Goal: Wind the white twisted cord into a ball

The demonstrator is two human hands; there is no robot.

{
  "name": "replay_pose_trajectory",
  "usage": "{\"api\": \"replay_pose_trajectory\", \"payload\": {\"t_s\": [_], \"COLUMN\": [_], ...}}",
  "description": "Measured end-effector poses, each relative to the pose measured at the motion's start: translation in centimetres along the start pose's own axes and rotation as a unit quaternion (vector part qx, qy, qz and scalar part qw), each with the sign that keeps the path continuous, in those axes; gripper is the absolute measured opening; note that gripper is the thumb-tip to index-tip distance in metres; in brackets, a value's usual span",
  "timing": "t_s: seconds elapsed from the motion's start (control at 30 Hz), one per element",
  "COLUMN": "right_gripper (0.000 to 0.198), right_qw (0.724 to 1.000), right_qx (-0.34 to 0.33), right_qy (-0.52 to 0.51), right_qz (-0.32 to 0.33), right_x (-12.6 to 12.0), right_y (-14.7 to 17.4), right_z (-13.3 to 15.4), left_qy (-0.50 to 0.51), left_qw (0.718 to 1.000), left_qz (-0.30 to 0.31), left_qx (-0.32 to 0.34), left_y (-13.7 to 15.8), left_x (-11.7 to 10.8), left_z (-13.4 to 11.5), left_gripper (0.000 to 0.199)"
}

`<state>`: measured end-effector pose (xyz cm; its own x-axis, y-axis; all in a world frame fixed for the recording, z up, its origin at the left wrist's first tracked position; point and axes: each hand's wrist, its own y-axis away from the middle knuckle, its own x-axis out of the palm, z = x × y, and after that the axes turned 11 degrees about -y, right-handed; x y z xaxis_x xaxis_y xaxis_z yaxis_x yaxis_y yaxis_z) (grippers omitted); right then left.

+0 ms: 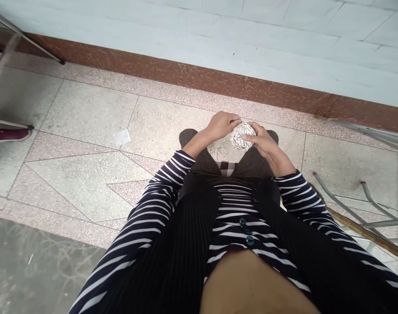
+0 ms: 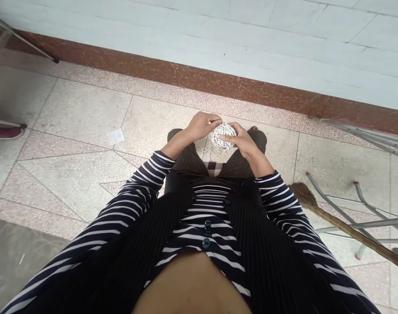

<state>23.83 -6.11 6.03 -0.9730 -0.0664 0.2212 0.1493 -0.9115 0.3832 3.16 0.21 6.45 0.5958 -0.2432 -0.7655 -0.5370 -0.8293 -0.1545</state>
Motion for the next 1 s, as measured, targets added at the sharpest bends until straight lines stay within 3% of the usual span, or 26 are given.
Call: {"api": "replay_pose_trajectory", "payload": {"t_s": [0.1,0.2,0.43,0.57,0.7,0.83,0.93,1.0], "right_gripper": [0.064,0.060,0.073,0.081,0.082,0.077,0.080,0.079], "right_qw": [0.999,0.997,0.986,0.979,0.968,0.953,0.943,0.951], "right_qx": [-0.030,-0.035,-0.075,-0.119,-0.180,-0.225,-0.251,-0.226], "right_qy": [-0.017,-0.063,-0.150,-0.163,-0.173,-0.196,-0.200,-0.171], "right_qz": [-0.035,-0.020,-0.010,-0.021,-0.030,-0.052,-0.088,-0.120], "right_x": [0.6,0.5,-0.2,-0.5,-0.4,0.2,0.2,-0.2], "right_y": [0.3,1.2,3.2,4.6,6.9,9.0,10.5,11.7], "right_z": [-1.3,-2.0,-2.6,-0.9,2.8,5.9,6.6,6.4], "left_qy": [-0.005,-0.010,0.027,0.049,0.071,0.088,0.092,0.090], "left_qw": [1.000,0.999,0.999,0.993,0.985,0.986,0.987,0.986], "left_qz": [0.017,0.028,0.014,-0.005,-0.013,-0.033,-0.037,-0.050], "left_qx": [0.009,0.015,-0.040,-0.111,-0.160,-0.141,-0.129,-0.128], "left_y": [0.3,0.7,2.0,2.5,2.9,1.7,-0.7,-2.6], "left_x": [0.6,1.3,5.2,7.6,9.0,8.6,6.9,5.3], "left_z": [0.6,1.5,3.7,5.3,6.7,7.7,8.1,8.2], "left_gripper": [0.033,0.030,0.030,0.028,0.032,0.030,0.029,0.024]}}
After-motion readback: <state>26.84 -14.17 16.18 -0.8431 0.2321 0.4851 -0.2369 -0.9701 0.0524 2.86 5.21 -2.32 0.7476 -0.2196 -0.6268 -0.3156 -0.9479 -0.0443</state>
